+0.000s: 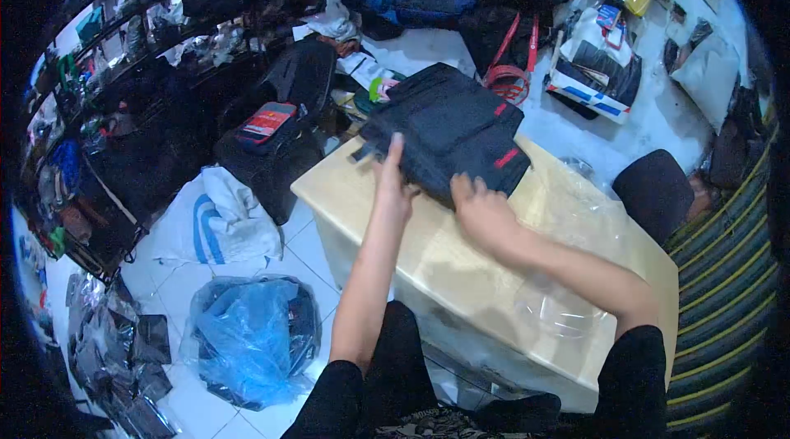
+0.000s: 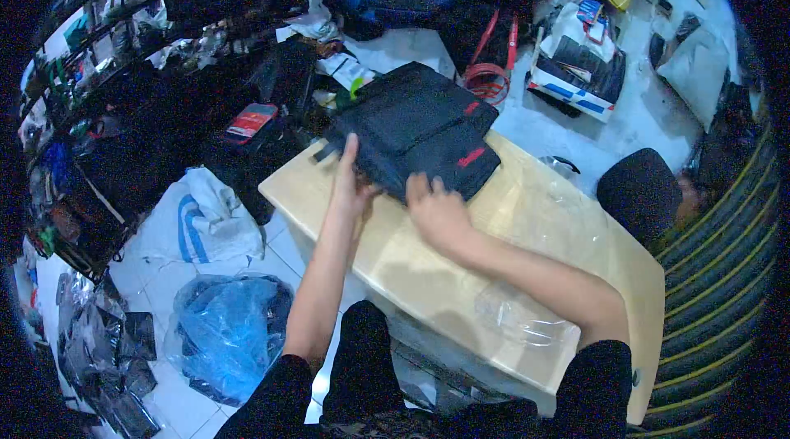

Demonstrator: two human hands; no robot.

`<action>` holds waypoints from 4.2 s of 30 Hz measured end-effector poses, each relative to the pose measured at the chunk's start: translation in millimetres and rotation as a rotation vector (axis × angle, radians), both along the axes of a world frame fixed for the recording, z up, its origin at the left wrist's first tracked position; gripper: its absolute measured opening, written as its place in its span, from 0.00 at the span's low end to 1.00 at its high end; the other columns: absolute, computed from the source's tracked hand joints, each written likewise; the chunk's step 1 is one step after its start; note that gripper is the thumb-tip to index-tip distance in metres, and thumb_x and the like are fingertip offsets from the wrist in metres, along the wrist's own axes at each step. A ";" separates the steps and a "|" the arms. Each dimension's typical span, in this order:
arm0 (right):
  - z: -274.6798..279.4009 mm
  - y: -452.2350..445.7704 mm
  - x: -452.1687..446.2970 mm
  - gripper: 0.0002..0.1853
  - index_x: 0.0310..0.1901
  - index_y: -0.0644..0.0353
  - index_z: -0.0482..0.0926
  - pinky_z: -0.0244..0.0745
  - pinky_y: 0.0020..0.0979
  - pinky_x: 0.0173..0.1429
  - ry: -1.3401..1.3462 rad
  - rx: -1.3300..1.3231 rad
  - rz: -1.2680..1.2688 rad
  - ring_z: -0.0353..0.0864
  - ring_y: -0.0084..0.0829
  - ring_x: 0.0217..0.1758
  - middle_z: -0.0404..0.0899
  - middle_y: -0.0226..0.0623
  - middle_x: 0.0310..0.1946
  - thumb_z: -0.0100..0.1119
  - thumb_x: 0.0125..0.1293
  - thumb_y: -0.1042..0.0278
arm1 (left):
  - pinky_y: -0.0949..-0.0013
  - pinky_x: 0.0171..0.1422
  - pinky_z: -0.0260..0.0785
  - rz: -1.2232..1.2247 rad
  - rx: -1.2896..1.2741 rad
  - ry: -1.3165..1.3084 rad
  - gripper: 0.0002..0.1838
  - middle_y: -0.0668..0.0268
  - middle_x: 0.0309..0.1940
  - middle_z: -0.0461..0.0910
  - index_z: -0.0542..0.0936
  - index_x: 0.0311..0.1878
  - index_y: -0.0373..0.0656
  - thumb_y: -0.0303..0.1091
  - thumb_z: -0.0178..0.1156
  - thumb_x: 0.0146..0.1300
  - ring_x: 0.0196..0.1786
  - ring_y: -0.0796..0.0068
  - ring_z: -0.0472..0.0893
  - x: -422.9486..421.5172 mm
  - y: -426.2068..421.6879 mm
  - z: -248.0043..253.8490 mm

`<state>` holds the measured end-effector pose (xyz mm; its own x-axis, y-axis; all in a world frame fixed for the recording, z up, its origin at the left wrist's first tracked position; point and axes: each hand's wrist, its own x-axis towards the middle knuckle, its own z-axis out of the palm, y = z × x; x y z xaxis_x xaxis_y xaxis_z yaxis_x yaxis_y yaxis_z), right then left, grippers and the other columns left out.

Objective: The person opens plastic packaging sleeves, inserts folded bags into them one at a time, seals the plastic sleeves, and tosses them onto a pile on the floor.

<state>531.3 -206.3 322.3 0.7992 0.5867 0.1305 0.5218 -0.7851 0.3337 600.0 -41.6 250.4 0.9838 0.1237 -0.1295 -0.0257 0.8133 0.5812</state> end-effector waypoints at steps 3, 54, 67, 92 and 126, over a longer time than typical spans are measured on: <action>-8.2 -5.9 -49.7 0.22 0.53 0.73 0.69 0.80 0.43 0.35 -0.037 0.113 0.330 0.80 0.44 0.47 0.75 0.50 0.50 0.53 0.61 0.66 | 0.52 0.56 0.72 -0.043 -0.176 -0.010 0.26 0.57 0.54 0.77 0.73 0.58 0.42 0.40 0.65 0.57 0.50 0.55 0.79 -6.4 13.2 -3.8; 75.9 -135.0 -247.2 0.41 0.55 0.69 0.69 0.68 0.33 0.61 0.167 1.450 0.228 0.76 0.37 0.53 0.77 0.47 0.50 0.78 0.39 0.59 | 0.57 0.71 0.55 0.296 0.979 -0.975 0.25 0.43 0.65 0.64 0.62 0.65 0.31 0.30 0.49 0.66 0.68 0.53 0.65 -341.2 -104.0 97.1; 4.8 -265.5 -341.9 0.41 0.52 0.71 0.72 0.67 0.33 0.59 0.884 0.966 0.064 0.75 0.38 0.53 0.78 0.47 0.47 0.77 0.33 0.59 | 0.62 0.48 0.68 0.405 1.685 -1.206 0.20 0.59 0.43 0.74 0.78 0.49 0.47 0.29 0.67 0.51 0.48 0.58 0.75 -205.3 -183.0 17.2; 9.6 -248.9 -255.2 0.48 0.62 0.73 0.60 0.66 0.30 0.63 0.368 1.092 -0.524 0.73 0.41 0.58 0.71 0.53 0.56 0.69 0.41 0.56 | 0.69 0.27 0.68 0.139 1.147 -1.355 0.08 0.64 0.26 0.75 0.83 0.38 0.40 0.27 0.67 0.54 0.24 0.69 0.76 -221.0 -216.6 85.1; -144.6 -186.2 -380.9 0.25 0.66 0.60 0.59 0.71 0.54 0.61 0.841 2.867 -0.136 0.74 0.47 0.59 0.68 0.49 0.61 0.51 0.70 0.65 | 0.65 0.36 0.67 0.031 1.543 -1.436 0.08 0.67 0.26 0.73 0.83 0.39 0.46 0.28 0.64 0.54 0.31 0.67 0.75 -219.5 -193.0 15.9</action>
<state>150.5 -392.5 177.7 0.9829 -0.0868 -0.1623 -0.0037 0.8724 -0.4888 380.5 -234.6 266.3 0.2719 -0.6224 0.7340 -0.9618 -0.2012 0.1857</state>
